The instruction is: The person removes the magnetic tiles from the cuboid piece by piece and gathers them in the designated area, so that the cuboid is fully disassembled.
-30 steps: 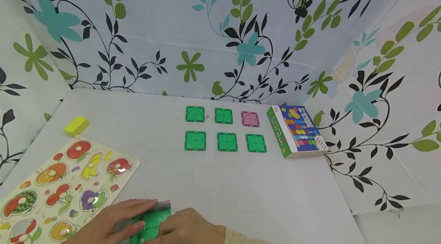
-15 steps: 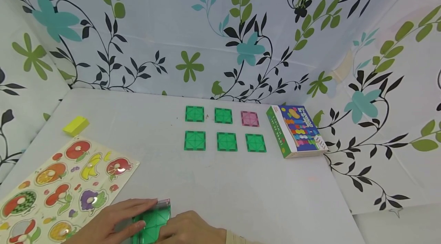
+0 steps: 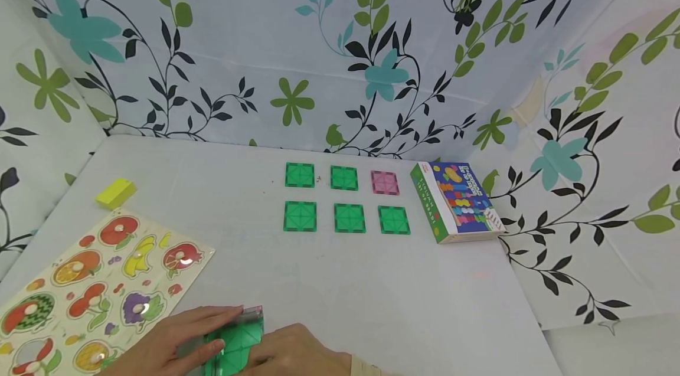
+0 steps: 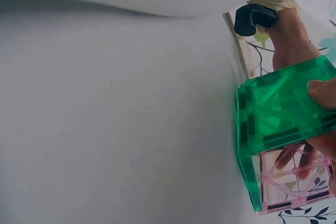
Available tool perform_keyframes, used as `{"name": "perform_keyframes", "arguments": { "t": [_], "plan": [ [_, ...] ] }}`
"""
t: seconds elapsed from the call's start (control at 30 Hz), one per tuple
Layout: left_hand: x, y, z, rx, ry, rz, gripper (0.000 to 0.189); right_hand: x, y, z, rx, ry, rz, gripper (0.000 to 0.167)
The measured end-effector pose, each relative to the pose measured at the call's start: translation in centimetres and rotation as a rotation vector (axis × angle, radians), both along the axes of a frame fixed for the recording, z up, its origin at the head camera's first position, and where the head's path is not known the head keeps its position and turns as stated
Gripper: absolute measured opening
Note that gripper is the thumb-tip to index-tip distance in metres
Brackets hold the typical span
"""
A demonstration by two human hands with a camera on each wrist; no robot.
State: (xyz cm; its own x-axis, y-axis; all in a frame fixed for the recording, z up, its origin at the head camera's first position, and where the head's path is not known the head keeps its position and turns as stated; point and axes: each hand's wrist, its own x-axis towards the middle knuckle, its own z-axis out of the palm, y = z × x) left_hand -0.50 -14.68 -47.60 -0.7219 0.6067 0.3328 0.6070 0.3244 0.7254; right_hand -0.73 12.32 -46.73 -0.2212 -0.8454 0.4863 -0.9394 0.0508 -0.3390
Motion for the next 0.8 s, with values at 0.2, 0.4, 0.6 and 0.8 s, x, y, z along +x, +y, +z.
{"name": "perform_keyframes", "arguments": {
  "t": [0.2, 0.4, 0.6, 0.8],
  "plan": [
    [0.0, 0.0, 0.0, -0.010, 0.004, 0.000, 0.055, 0.1, 0.3, 0.2, -0.020, 0.008, 0.001, 0.011],
    [0.1, 0.0, 0.1, -0.012, -0.011, 0.009, 0.055, -0.4, 0.8, 1.4, -0.057, -0.006, 0.018, 0.020],
    [0.0, 0.1, 0.0, -0.032, 0.034, 0.006, 0.055, -2.4, 2.6, 3.4, -0.224, -0.176, -0.029, 0.028],
    [0.0, 0.0, 0.2, -0.086, 0.035, 0.032, 0.053, -5.8, 6.1, 3.9, -0.297, -0.329, -0.166, 0.043]
  ]
}}
